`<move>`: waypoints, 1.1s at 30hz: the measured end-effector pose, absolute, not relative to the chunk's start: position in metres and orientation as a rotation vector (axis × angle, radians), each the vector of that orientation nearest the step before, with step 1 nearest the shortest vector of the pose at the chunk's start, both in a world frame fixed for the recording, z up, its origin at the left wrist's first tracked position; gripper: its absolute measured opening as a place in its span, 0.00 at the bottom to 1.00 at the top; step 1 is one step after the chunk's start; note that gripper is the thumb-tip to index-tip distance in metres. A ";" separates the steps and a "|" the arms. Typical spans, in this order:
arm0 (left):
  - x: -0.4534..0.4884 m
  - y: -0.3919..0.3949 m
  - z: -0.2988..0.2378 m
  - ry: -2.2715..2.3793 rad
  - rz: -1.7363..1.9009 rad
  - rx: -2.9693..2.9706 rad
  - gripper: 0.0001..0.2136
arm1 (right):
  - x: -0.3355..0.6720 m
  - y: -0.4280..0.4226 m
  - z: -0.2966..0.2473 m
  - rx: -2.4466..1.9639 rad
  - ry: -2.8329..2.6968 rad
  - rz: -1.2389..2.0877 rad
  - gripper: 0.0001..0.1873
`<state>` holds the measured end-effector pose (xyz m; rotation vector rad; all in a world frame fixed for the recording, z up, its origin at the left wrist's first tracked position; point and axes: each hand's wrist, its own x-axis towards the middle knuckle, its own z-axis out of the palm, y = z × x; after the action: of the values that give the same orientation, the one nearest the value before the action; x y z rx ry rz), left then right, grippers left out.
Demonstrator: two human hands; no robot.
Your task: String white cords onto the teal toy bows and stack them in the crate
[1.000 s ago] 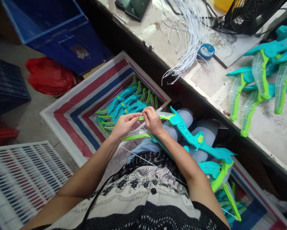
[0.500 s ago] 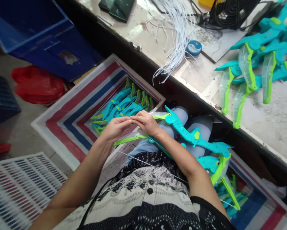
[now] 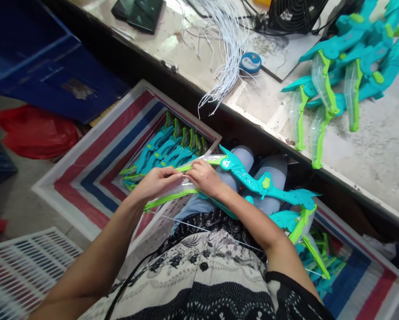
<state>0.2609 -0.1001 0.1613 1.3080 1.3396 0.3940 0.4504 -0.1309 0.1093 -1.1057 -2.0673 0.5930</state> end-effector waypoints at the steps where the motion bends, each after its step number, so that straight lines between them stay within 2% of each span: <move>1: 0.264 -0.094 0.164 1.324 0.394 1.401 0.12 | 0.463 -0.136 0.113 -1.149 -2.068 0.528 0.15; 3: 0.275 -0.077 0.166 1.343 0.505 1.577 0.10 | 0.501 -0.152 0.122 -1.347 -1.999 0.362 0.14; 6: 0.307 -0.042 0.159 1.303 0.653 1.729 0.13 | 0.582 -0.195 0.133 -1.893 -1.748 0.062 0.19; 9: 0.352 -0.007 0.142 1.135 0.415 1.653 0.11 | 0.662 -0.255 0.132 -2.421 -1.367 -0.230 0.37; 11: 0.381 0.008 0.130 1.074 0.114 1.552 0.12 | 0.696 -0.293 0.124 -2.632 -1.299 -0.051 0.39; 15: 0.418 0.014 0.113 1.021 -0.265 1.219 0.14 | 0.708 -0.333 0.104 -2.523 -1.561 0.448 0.33; 19: 0.425 0.008 0.105 0.965 -0.119 1.148 0.14 | 0.690 -0.328 0.106 -2.532 -1.798 0.480 0.28; 23: 0.415 -0.001 0.106 0.923 0.063 1.189 0.14 | 0.683 -0.323 0.136 -2.635 -1.891 0.126 0.22; 26: 0.405 -0.011 0.116 0.776 0.000 1.089 0.12 | 0.681 -0.327 0.161 -2.562 -1.947 -0.157 0.18; 30: 0.396 -0.022 0.144 0.667 -0.142 0.970 0.11 | 0.675 -0.329 0.184 -2.428 -1.970 -0.337 0.15; 33: 0.394 -0.025 0.170 0.718 -0.088 1.016 0.12 | 0.673 -0.326 0.195 -2.336 -1.937 -0.449 0.15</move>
<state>0.3942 -0.0251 0.1695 1.0159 0.7179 -0.0877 0.6729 -0.3265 0.1953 -2.3359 -1.9371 -0.4490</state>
